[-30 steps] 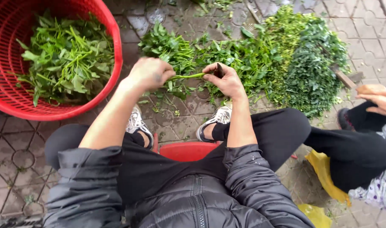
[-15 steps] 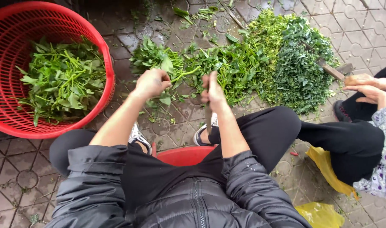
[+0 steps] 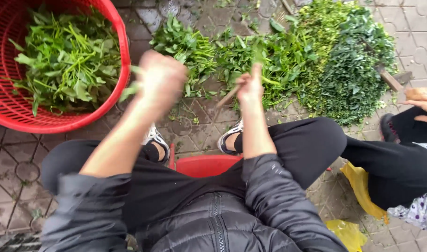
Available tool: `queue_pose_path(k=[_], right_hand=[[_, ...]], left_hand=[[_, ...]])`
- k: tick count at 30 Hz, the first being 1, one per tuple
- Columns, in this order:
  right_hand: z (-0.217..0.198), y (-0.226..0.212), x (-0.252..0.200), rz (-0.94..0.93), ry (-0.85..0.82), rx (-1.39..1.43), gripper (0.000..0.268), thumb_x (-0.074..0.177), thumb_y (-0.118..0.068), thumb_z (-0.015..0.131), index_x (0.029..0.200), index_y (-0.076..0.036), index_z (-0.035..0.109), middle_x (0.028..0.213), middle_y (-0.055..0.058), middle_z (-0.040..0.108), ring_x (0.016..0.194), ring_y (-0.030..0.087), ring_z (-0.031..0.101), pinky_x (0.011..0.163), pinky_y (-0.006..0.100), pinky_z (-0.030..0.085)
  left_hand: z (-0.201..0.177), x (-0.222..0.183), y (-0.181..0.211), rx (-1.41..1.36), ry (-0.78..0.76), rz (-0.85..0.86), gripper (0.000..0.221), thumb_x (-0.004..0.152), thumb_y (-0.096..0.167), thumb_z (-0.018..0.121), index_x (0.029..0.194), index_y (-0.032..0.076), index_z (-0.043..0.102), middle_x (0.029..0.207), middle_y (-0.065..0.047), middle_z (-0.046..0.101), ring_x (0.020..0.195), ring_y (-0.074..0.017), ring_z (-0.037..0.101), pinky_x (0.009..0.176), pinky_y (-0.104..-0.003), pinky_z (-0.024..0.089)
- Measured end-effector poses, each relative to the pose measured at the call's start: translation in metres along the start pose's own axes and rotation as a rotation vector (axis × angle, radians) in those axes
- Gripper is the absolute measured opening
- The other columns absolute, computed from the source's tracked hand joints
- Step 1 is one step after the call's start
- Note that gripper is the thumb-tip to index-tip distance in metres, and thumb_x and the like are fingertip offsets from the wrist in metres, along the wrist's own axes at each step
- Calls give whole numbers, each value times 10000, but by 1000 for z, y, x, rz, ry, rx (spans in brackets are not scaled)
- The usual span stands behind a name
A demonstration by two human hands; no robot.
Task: Sorting and trimming leafy green vegetables with a knife and placing them into a basket
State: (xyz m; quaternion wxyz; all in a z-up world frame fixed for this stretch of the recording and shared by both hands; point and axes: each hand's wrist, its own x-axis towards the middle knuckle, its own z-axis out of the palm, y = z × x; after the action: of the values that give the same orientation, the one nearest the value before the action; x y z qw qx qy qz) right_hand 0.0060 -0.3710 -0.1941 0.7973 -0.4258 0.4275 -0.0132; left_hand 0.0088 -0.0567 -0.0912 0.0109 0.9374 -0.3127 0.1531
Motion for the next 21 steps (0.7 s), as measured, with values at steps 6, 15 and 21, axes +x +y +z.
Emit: queue_pose_path(k=[6,15,21], right_hand=[[-61,98,79,157,327,118,573,868,-458,864,1243,-48,719,1289,269,797,451,4,509,390,155,379],[24,204,17,-505,-363,-1548,530,936,-432,863,1279,-164,560,1328,87,660,1157,375,695,839,591,541],[9,180,43,-273,-336,-1723,308,904,-356,811,1112,-151,717,1080,191,809,1013,473,756,811,591,567]], left_hand=[[-133,-68,-111,101,7,-409,546,989,396,1058,1432,157,846,1273,-91,816,1169,-317,704,1094,-456,418],[-189,-52,-75,-268,-142,-421,532,1059,405,898,1407,26,759,1203,-168,807,1051,-428,737,903,-518,569],[-172,-37,-61,-277,-98,-348,509,1011,367,878,1398,74,721,1105,-113,759,952,-383,722,900,-490,564]])
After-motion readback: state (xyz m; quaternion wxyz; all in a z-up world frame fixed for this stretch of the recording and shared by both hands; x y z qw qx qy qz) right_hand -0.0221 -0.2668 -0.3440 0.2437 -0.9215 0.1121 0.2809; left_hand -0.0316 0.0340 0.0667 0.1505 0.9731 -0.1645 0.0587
